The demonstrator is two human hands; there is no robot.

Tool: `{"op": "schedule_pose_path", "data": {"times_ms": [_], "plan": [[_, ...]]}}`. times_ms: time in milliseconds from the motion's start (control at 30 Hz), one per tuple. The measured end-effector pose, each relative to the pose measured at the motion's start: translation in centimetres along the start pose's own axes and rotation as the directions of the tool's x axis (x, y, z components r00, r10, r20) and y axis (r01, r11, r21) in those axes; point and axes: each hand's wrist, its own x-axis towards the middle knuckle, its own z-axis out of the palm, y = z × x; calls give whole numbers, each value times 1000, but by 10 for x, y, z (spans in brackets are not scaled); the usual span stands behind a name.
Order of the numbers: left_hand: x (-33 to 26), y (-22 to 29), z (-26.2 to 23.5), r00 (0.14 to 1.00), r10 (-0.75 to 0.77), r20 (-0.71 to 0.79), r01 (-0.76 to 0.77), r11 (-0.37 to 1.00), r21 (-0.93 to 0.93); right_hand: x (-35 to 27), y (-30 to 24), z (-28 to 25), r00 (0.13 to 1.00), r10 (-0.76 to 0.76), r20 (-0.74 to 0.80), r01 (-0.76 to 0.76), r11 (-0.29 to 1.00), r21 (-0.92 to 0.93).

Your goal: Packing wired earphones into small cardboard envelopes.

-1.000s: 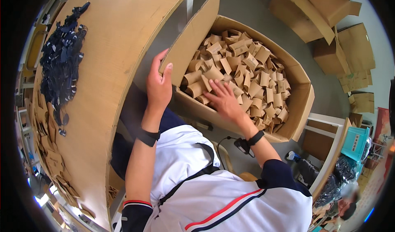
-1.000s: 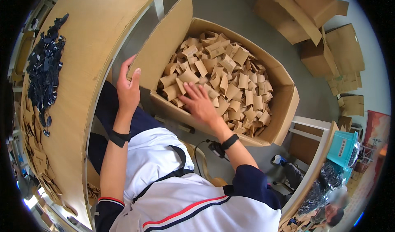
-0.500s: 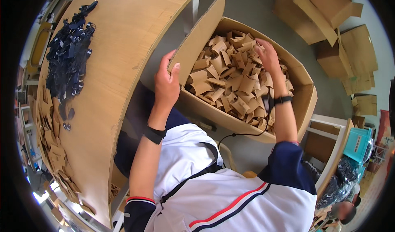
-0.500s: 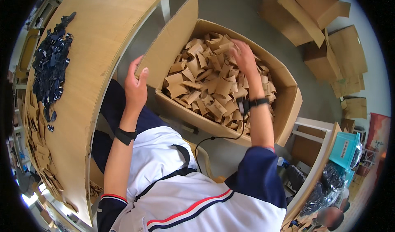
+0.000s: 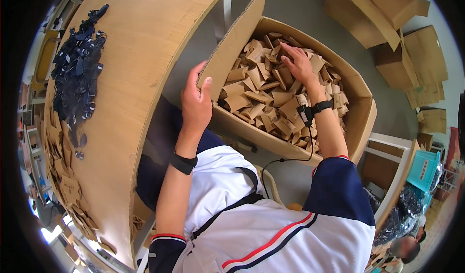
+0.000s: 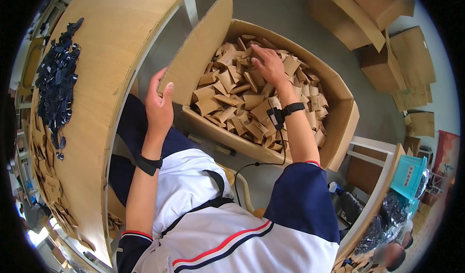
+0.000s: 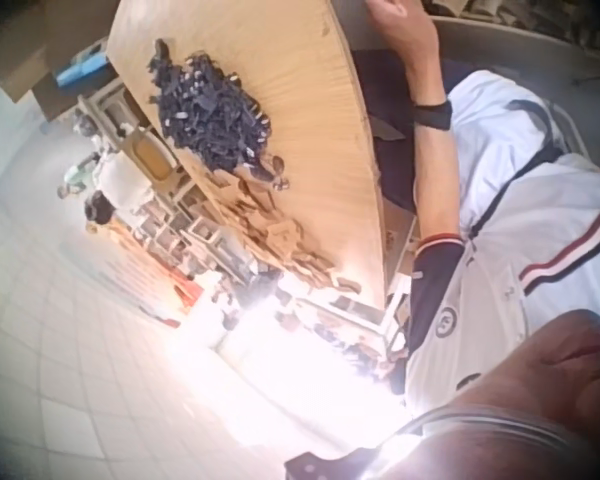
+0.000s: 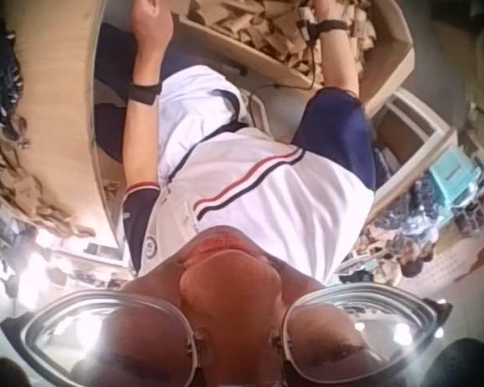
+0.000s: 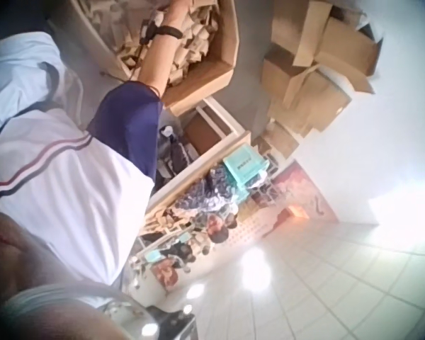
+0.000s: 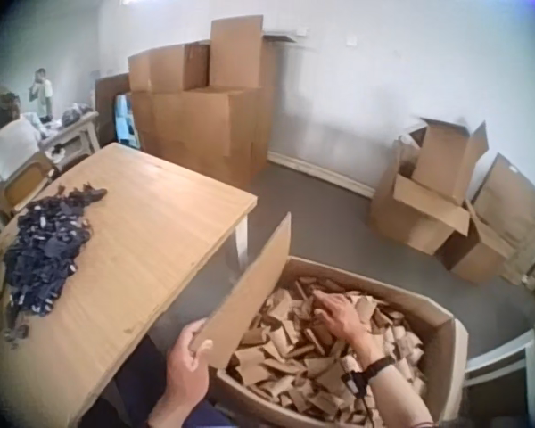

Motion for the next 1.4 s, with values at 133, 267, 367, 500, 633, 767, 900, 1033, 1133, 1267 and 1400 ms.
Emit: {"op": "schedule_pose_path", "data": {"times_ms": [133,267,367,500,633,767,900,1033,1133,1267,1400], "plan": [[0,-2,4,1000,20,11,-20,1000,-4,-20,-20,-10,992,-57,111,21,954,298],[-2,2,4,1000,23,12,-23,1000,22,-28,11,-14,956,109,-274,-69,986,152],[-1,4,4,999,-22,30,23,1000,-14,-64,69,-9,992,117,-55,-128,831,-541],[1,0,2,1000,2,-16,-2,1000,-14,-89,81,-25,929,355,-105,-370,875,-312],[2,-9,-2,1000,-17,-24,17,1000,-12,-126,56,-30,950,254,-183,-300,908,-292],[1,-9,-1,999,-35,-1,35,997,-75,-168,41,-27,949,230,-217,-293,896,-333],[1,-6,-2,999,-45,7,46,996,-79,-193,32,-18,928,325,-182,-349,930,-118],[0,-5,1,1000,-15,-13,15,1000,-25,-202,34,-14,926,306,-222,-340,931,-135],[0,-4,0,999,-32,-21,31,998,-48,-202,46,-25,924,344,-167,-366,922,-126],[1,-12,-10,994,-26,-106,29,999,34,-174,22,-69,880,468,-77,-453,878,157],[6,-36,-19,965,-50,-258,64,997,45,-126,-43,-108,781,548,-299,-370,792,486]]}}
